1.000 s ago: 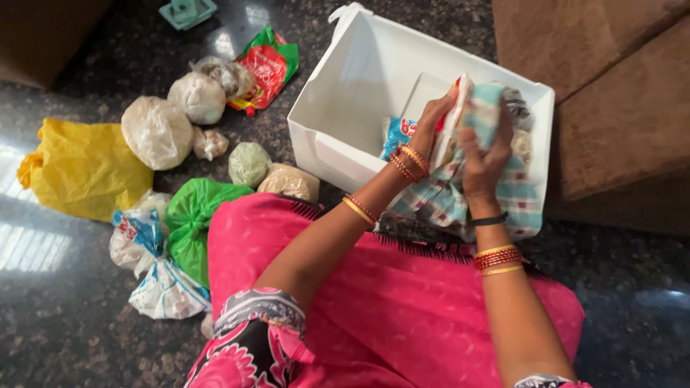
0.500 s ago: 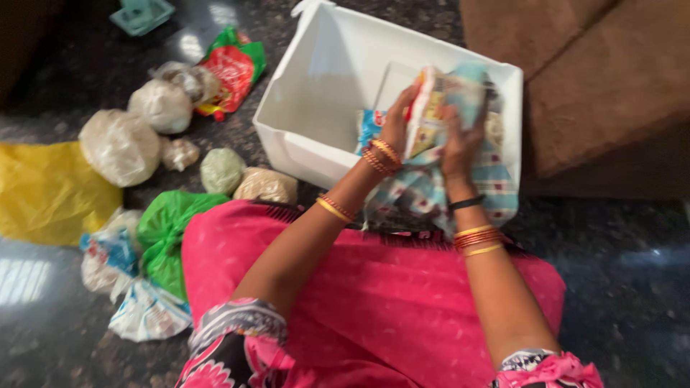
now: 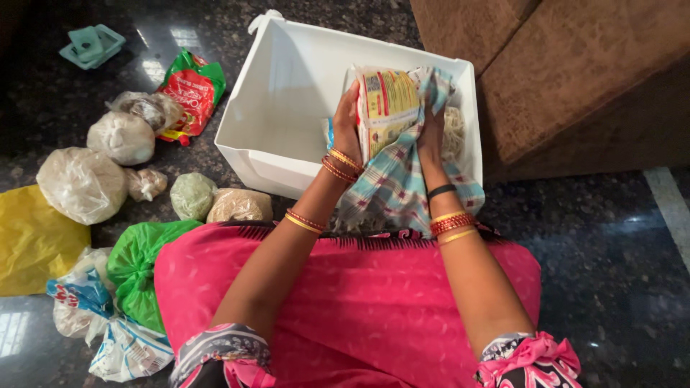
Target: The person sits on the floor and organizes groceries by placing various packaged items and plastic bags into a white storage box. They handle items one by one, including a green bag and a yellow package, arranging them inside the box.
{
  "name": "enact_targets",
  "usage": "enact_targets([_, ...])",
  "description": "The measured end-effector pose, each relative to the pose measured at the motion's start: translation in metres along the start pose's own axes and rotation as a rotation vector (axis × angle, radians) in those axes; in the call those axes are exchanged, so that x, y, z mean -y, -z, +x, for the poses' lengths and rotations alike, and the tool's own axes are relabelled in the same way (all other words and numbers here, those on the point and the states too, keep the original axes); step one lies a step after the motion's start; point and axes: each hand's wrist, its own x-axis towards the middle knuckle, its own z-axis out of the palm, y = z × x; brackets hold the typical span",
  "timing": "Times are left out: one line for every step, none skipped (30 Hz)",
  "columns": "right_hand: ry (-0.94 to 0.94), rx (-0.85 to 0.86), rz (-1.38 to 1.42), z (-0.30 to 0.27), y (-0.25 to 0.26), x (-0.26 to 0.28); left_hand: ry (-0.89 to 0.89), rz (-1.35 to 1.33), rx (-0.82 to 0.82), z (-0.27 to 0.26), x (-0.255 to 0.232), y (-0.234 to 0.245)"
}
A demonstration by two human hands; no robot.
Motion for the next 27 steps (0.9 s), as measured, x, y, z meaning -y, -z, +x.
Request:
enact_targets([-0.039, 0.046, 0.066, 0.004, 0.005, -0.007, 0.041, -0.056, 0.016, -0.001, -0.003, -0.003])
enact_targets([-0.081, 0.091, 0.119, 0.006, 0.009, -0.011, 0.084, -0.116, 0.032, -0.002, -0.003, -0.004])
enact_targets([-0.133, 0.199, 0.272, 0.006, 0.012, -0.013, 0.127, -0.175, 0.047, -0.001, -0.001, -0.005])
enact_targets([-0.131, 0.204, 0.201, 0.005, 0.013, -0.012, 0.061, -0.04, 0.036, 0.0, 0.001, -0.003])
enact_targets([-0.129, 0.209, 0.131, 0.001, 0.012, -0.01, -0.004, 0.095, 0.024, 0.002, 0.005, -0.002])
enact_targets([-0.127, 0.211, 0.061, -0.002, 0.009, -0.006, -0.068, 0.231, 0.011, 0.005, 0.007, 0.0])
enact_targets([-0.135, 0.207, 0.137, -0.004, 0.005, 0.001, -0.157, 0.58, -0.035, 0.007, 0.008, 0.004])
enact_targets([-0.146, 0.201, 0.211, -0.008, 0.004, 0.008, -0.242, 0.927, -0.083, 0.007, 0.011, 0.007])
enact_targets([-0.157, 0.194, 0.286, -0.012, 0.002, 0.016, -0.326, 1.274, -0.133, 0.007, 0.014, 0.01])
enact_targets([-0.141, 0.181, 0.314, -0.015, 0.003, 0.025, -0.23, 1.224, -0.238, 0.008, 0.016, 0.012])
enact_targets([-0.125, 0.168, 0.343, -0.019, 0.004, 0.032, -0.134, 1.171, -0.34, 0.01, 0.018, 0.014])
enact_targets([-0.109, 0.157, 0.37, -0.022, 0.006, 0.039, -0.039, 1.112, -0.441, 0.012, 0.02, 0.014])
enact_targets([-0.119, 0.15, 0.386, -0.023, 0.008, 0.045, -0.013, 1.127, -0.441, 0.011, 0.021, 0.015])
enact_targets([-0.122, 0.144, 0.402, -0.025, 0.009, 0.047, 0.014, 1.145, -0.442, 0.01, 0.02, 0.016])
enact_targets([-0.113, 0.134, 0.406, -0.027, 0.011, 0.048, 0.04, 1.164, -0.442, 0.011, 0.021, 0.016])
enact_targets([-0.103, 0.122, 0.409, -0.029, 0.012, 0.047, 0.169, 0.959, -0.431, 0.01, 0.02, 0.017])
enact_targets([-0.091, 0.111, 0.403, -0.029, 0.013, 0.045, 0.292, 0.751, -0.416, 0.011, 0.019, 0.018])
enact_targets([-0.074, 0.099, 0.392, -0.03, 0.015, 0.043, 0.409, 0.54, -0.397, 0.012, 0.02, 0.017])
enact_targets([-0.043, 0.086, 0.369, -0.028, 0.015, 0.04, 0.473, 0.423, -0.234, 0.013, 0.018, 0.019])
enact_targets([-0.016, 0.075, 0.348, -0.028, 0.017, 0.038, 0.534, 0.303, -0.076, 0.014, 0.018, 0.019])
enact_targets([0.021, 0.055, 0.32, -0.027, 0.017, 0.037, 0.591, 0.182, 0.082, 0.013, 0.019, 0.02])
enact_targets([0.059, 0.038, 0.29, -0.025, 0.015, 0.036, 0.527, 0.255, 0.035, 0.013, 0.018, 0.021])
enact_targets([0.099, 0.016, 0.272, -0.025, 0.014, 0.036, 0.463, 0.329, -0.012, 0.013, 0.02, 0.02])
enact_targets([0.119, 0.009, 0.24, -0.025, 0.011, 0.037, 0.4, 0.403, -0.06, 0.013, 0.022, 0.02])
enact_targets([0.155, -0.007, 0.111, -0.027, 0.008, 0.04, 0.354, 0.427, -0.156, 0.014, 0.024, 0.02])
enact_targets([0.192, -0.022, -0.019, -0.03, 0.006, 0.045, 0.307, 0.448, -0.25, 0.014, 0.027, 0.019])
enact_targets([0.228, -0.037, -0.149, -0.034, 0.001, 0.05, 0.259, 0.468, -0.344, 0.015, 0.029, 0.02])
